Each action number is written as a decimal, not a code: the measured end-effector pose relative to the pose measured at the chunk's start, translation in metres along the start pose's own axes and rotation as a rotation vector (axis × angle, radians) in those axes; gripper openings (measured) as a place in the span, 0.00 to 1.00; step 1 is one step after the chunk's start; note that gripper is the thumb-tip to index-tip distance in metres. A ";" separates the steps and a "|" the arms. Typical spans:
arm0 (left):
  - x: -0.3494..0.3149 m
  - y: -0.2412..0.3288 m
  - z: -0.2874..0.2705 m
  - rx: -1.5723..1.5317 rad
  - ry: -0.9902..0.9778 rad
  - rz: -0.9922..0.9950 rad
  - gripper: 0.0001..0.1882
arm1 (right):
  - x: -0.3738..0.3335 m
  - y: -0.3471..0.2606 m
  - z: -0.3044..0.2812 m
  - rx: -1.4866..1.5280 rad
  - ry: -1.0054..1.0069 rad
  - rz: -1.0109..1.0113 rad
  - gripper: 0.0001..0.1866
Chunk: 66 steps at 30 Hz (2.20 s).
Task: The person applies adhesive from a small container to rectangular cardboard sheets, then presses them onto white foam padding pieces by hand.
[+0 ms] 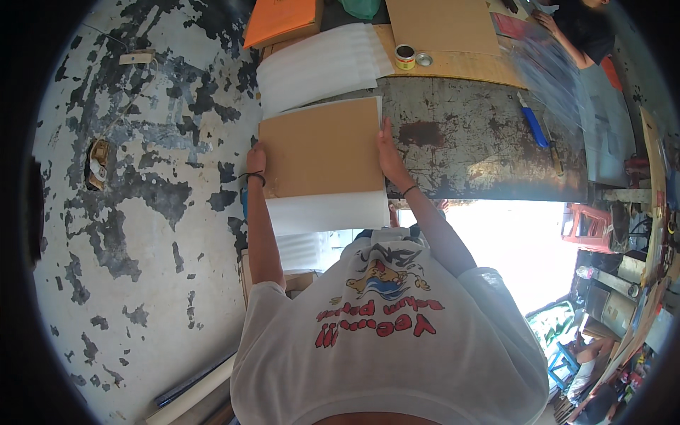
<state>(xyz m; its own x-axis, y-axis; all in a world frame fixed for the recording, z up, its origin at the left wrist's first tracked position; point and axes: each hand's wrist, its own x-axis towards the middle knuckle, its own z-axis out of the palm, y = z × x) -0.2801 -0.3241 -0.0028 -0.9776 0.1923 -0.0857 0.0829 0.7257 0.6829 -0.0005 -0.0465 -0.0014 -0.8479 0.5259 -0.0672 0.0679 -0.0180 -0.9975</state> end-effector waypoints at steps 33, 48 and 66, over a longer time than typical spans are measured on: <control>-0.179 0.111 0.064 0.429 -0.414 0.939 0.54 | -0.048 0.010 -0.035 -0.120 0.245 -0.036 0.14; -0.178 0.098 0.068 0.360 -0.331 0.997 0.49 | -0.032 0.005 -0.028 -0.479 0.139 0.171 0.16; -0.175 0.099 0.067 0.338 -0.303 1.020 0.48 | -0.026 0.004 -0.036 -0.559 0.023 0.161 0.17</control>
<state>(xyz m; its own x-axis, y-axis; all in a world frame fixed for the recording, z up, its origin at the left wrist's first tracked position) -0.0874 -0.2414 0.0309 -0.3381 0.9201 0.1976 0.9130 0.2697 0.3063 0.0410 -0.0294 -0.0028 -0.7926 0.5725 -0.2100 0.4675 0.3493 -0.8121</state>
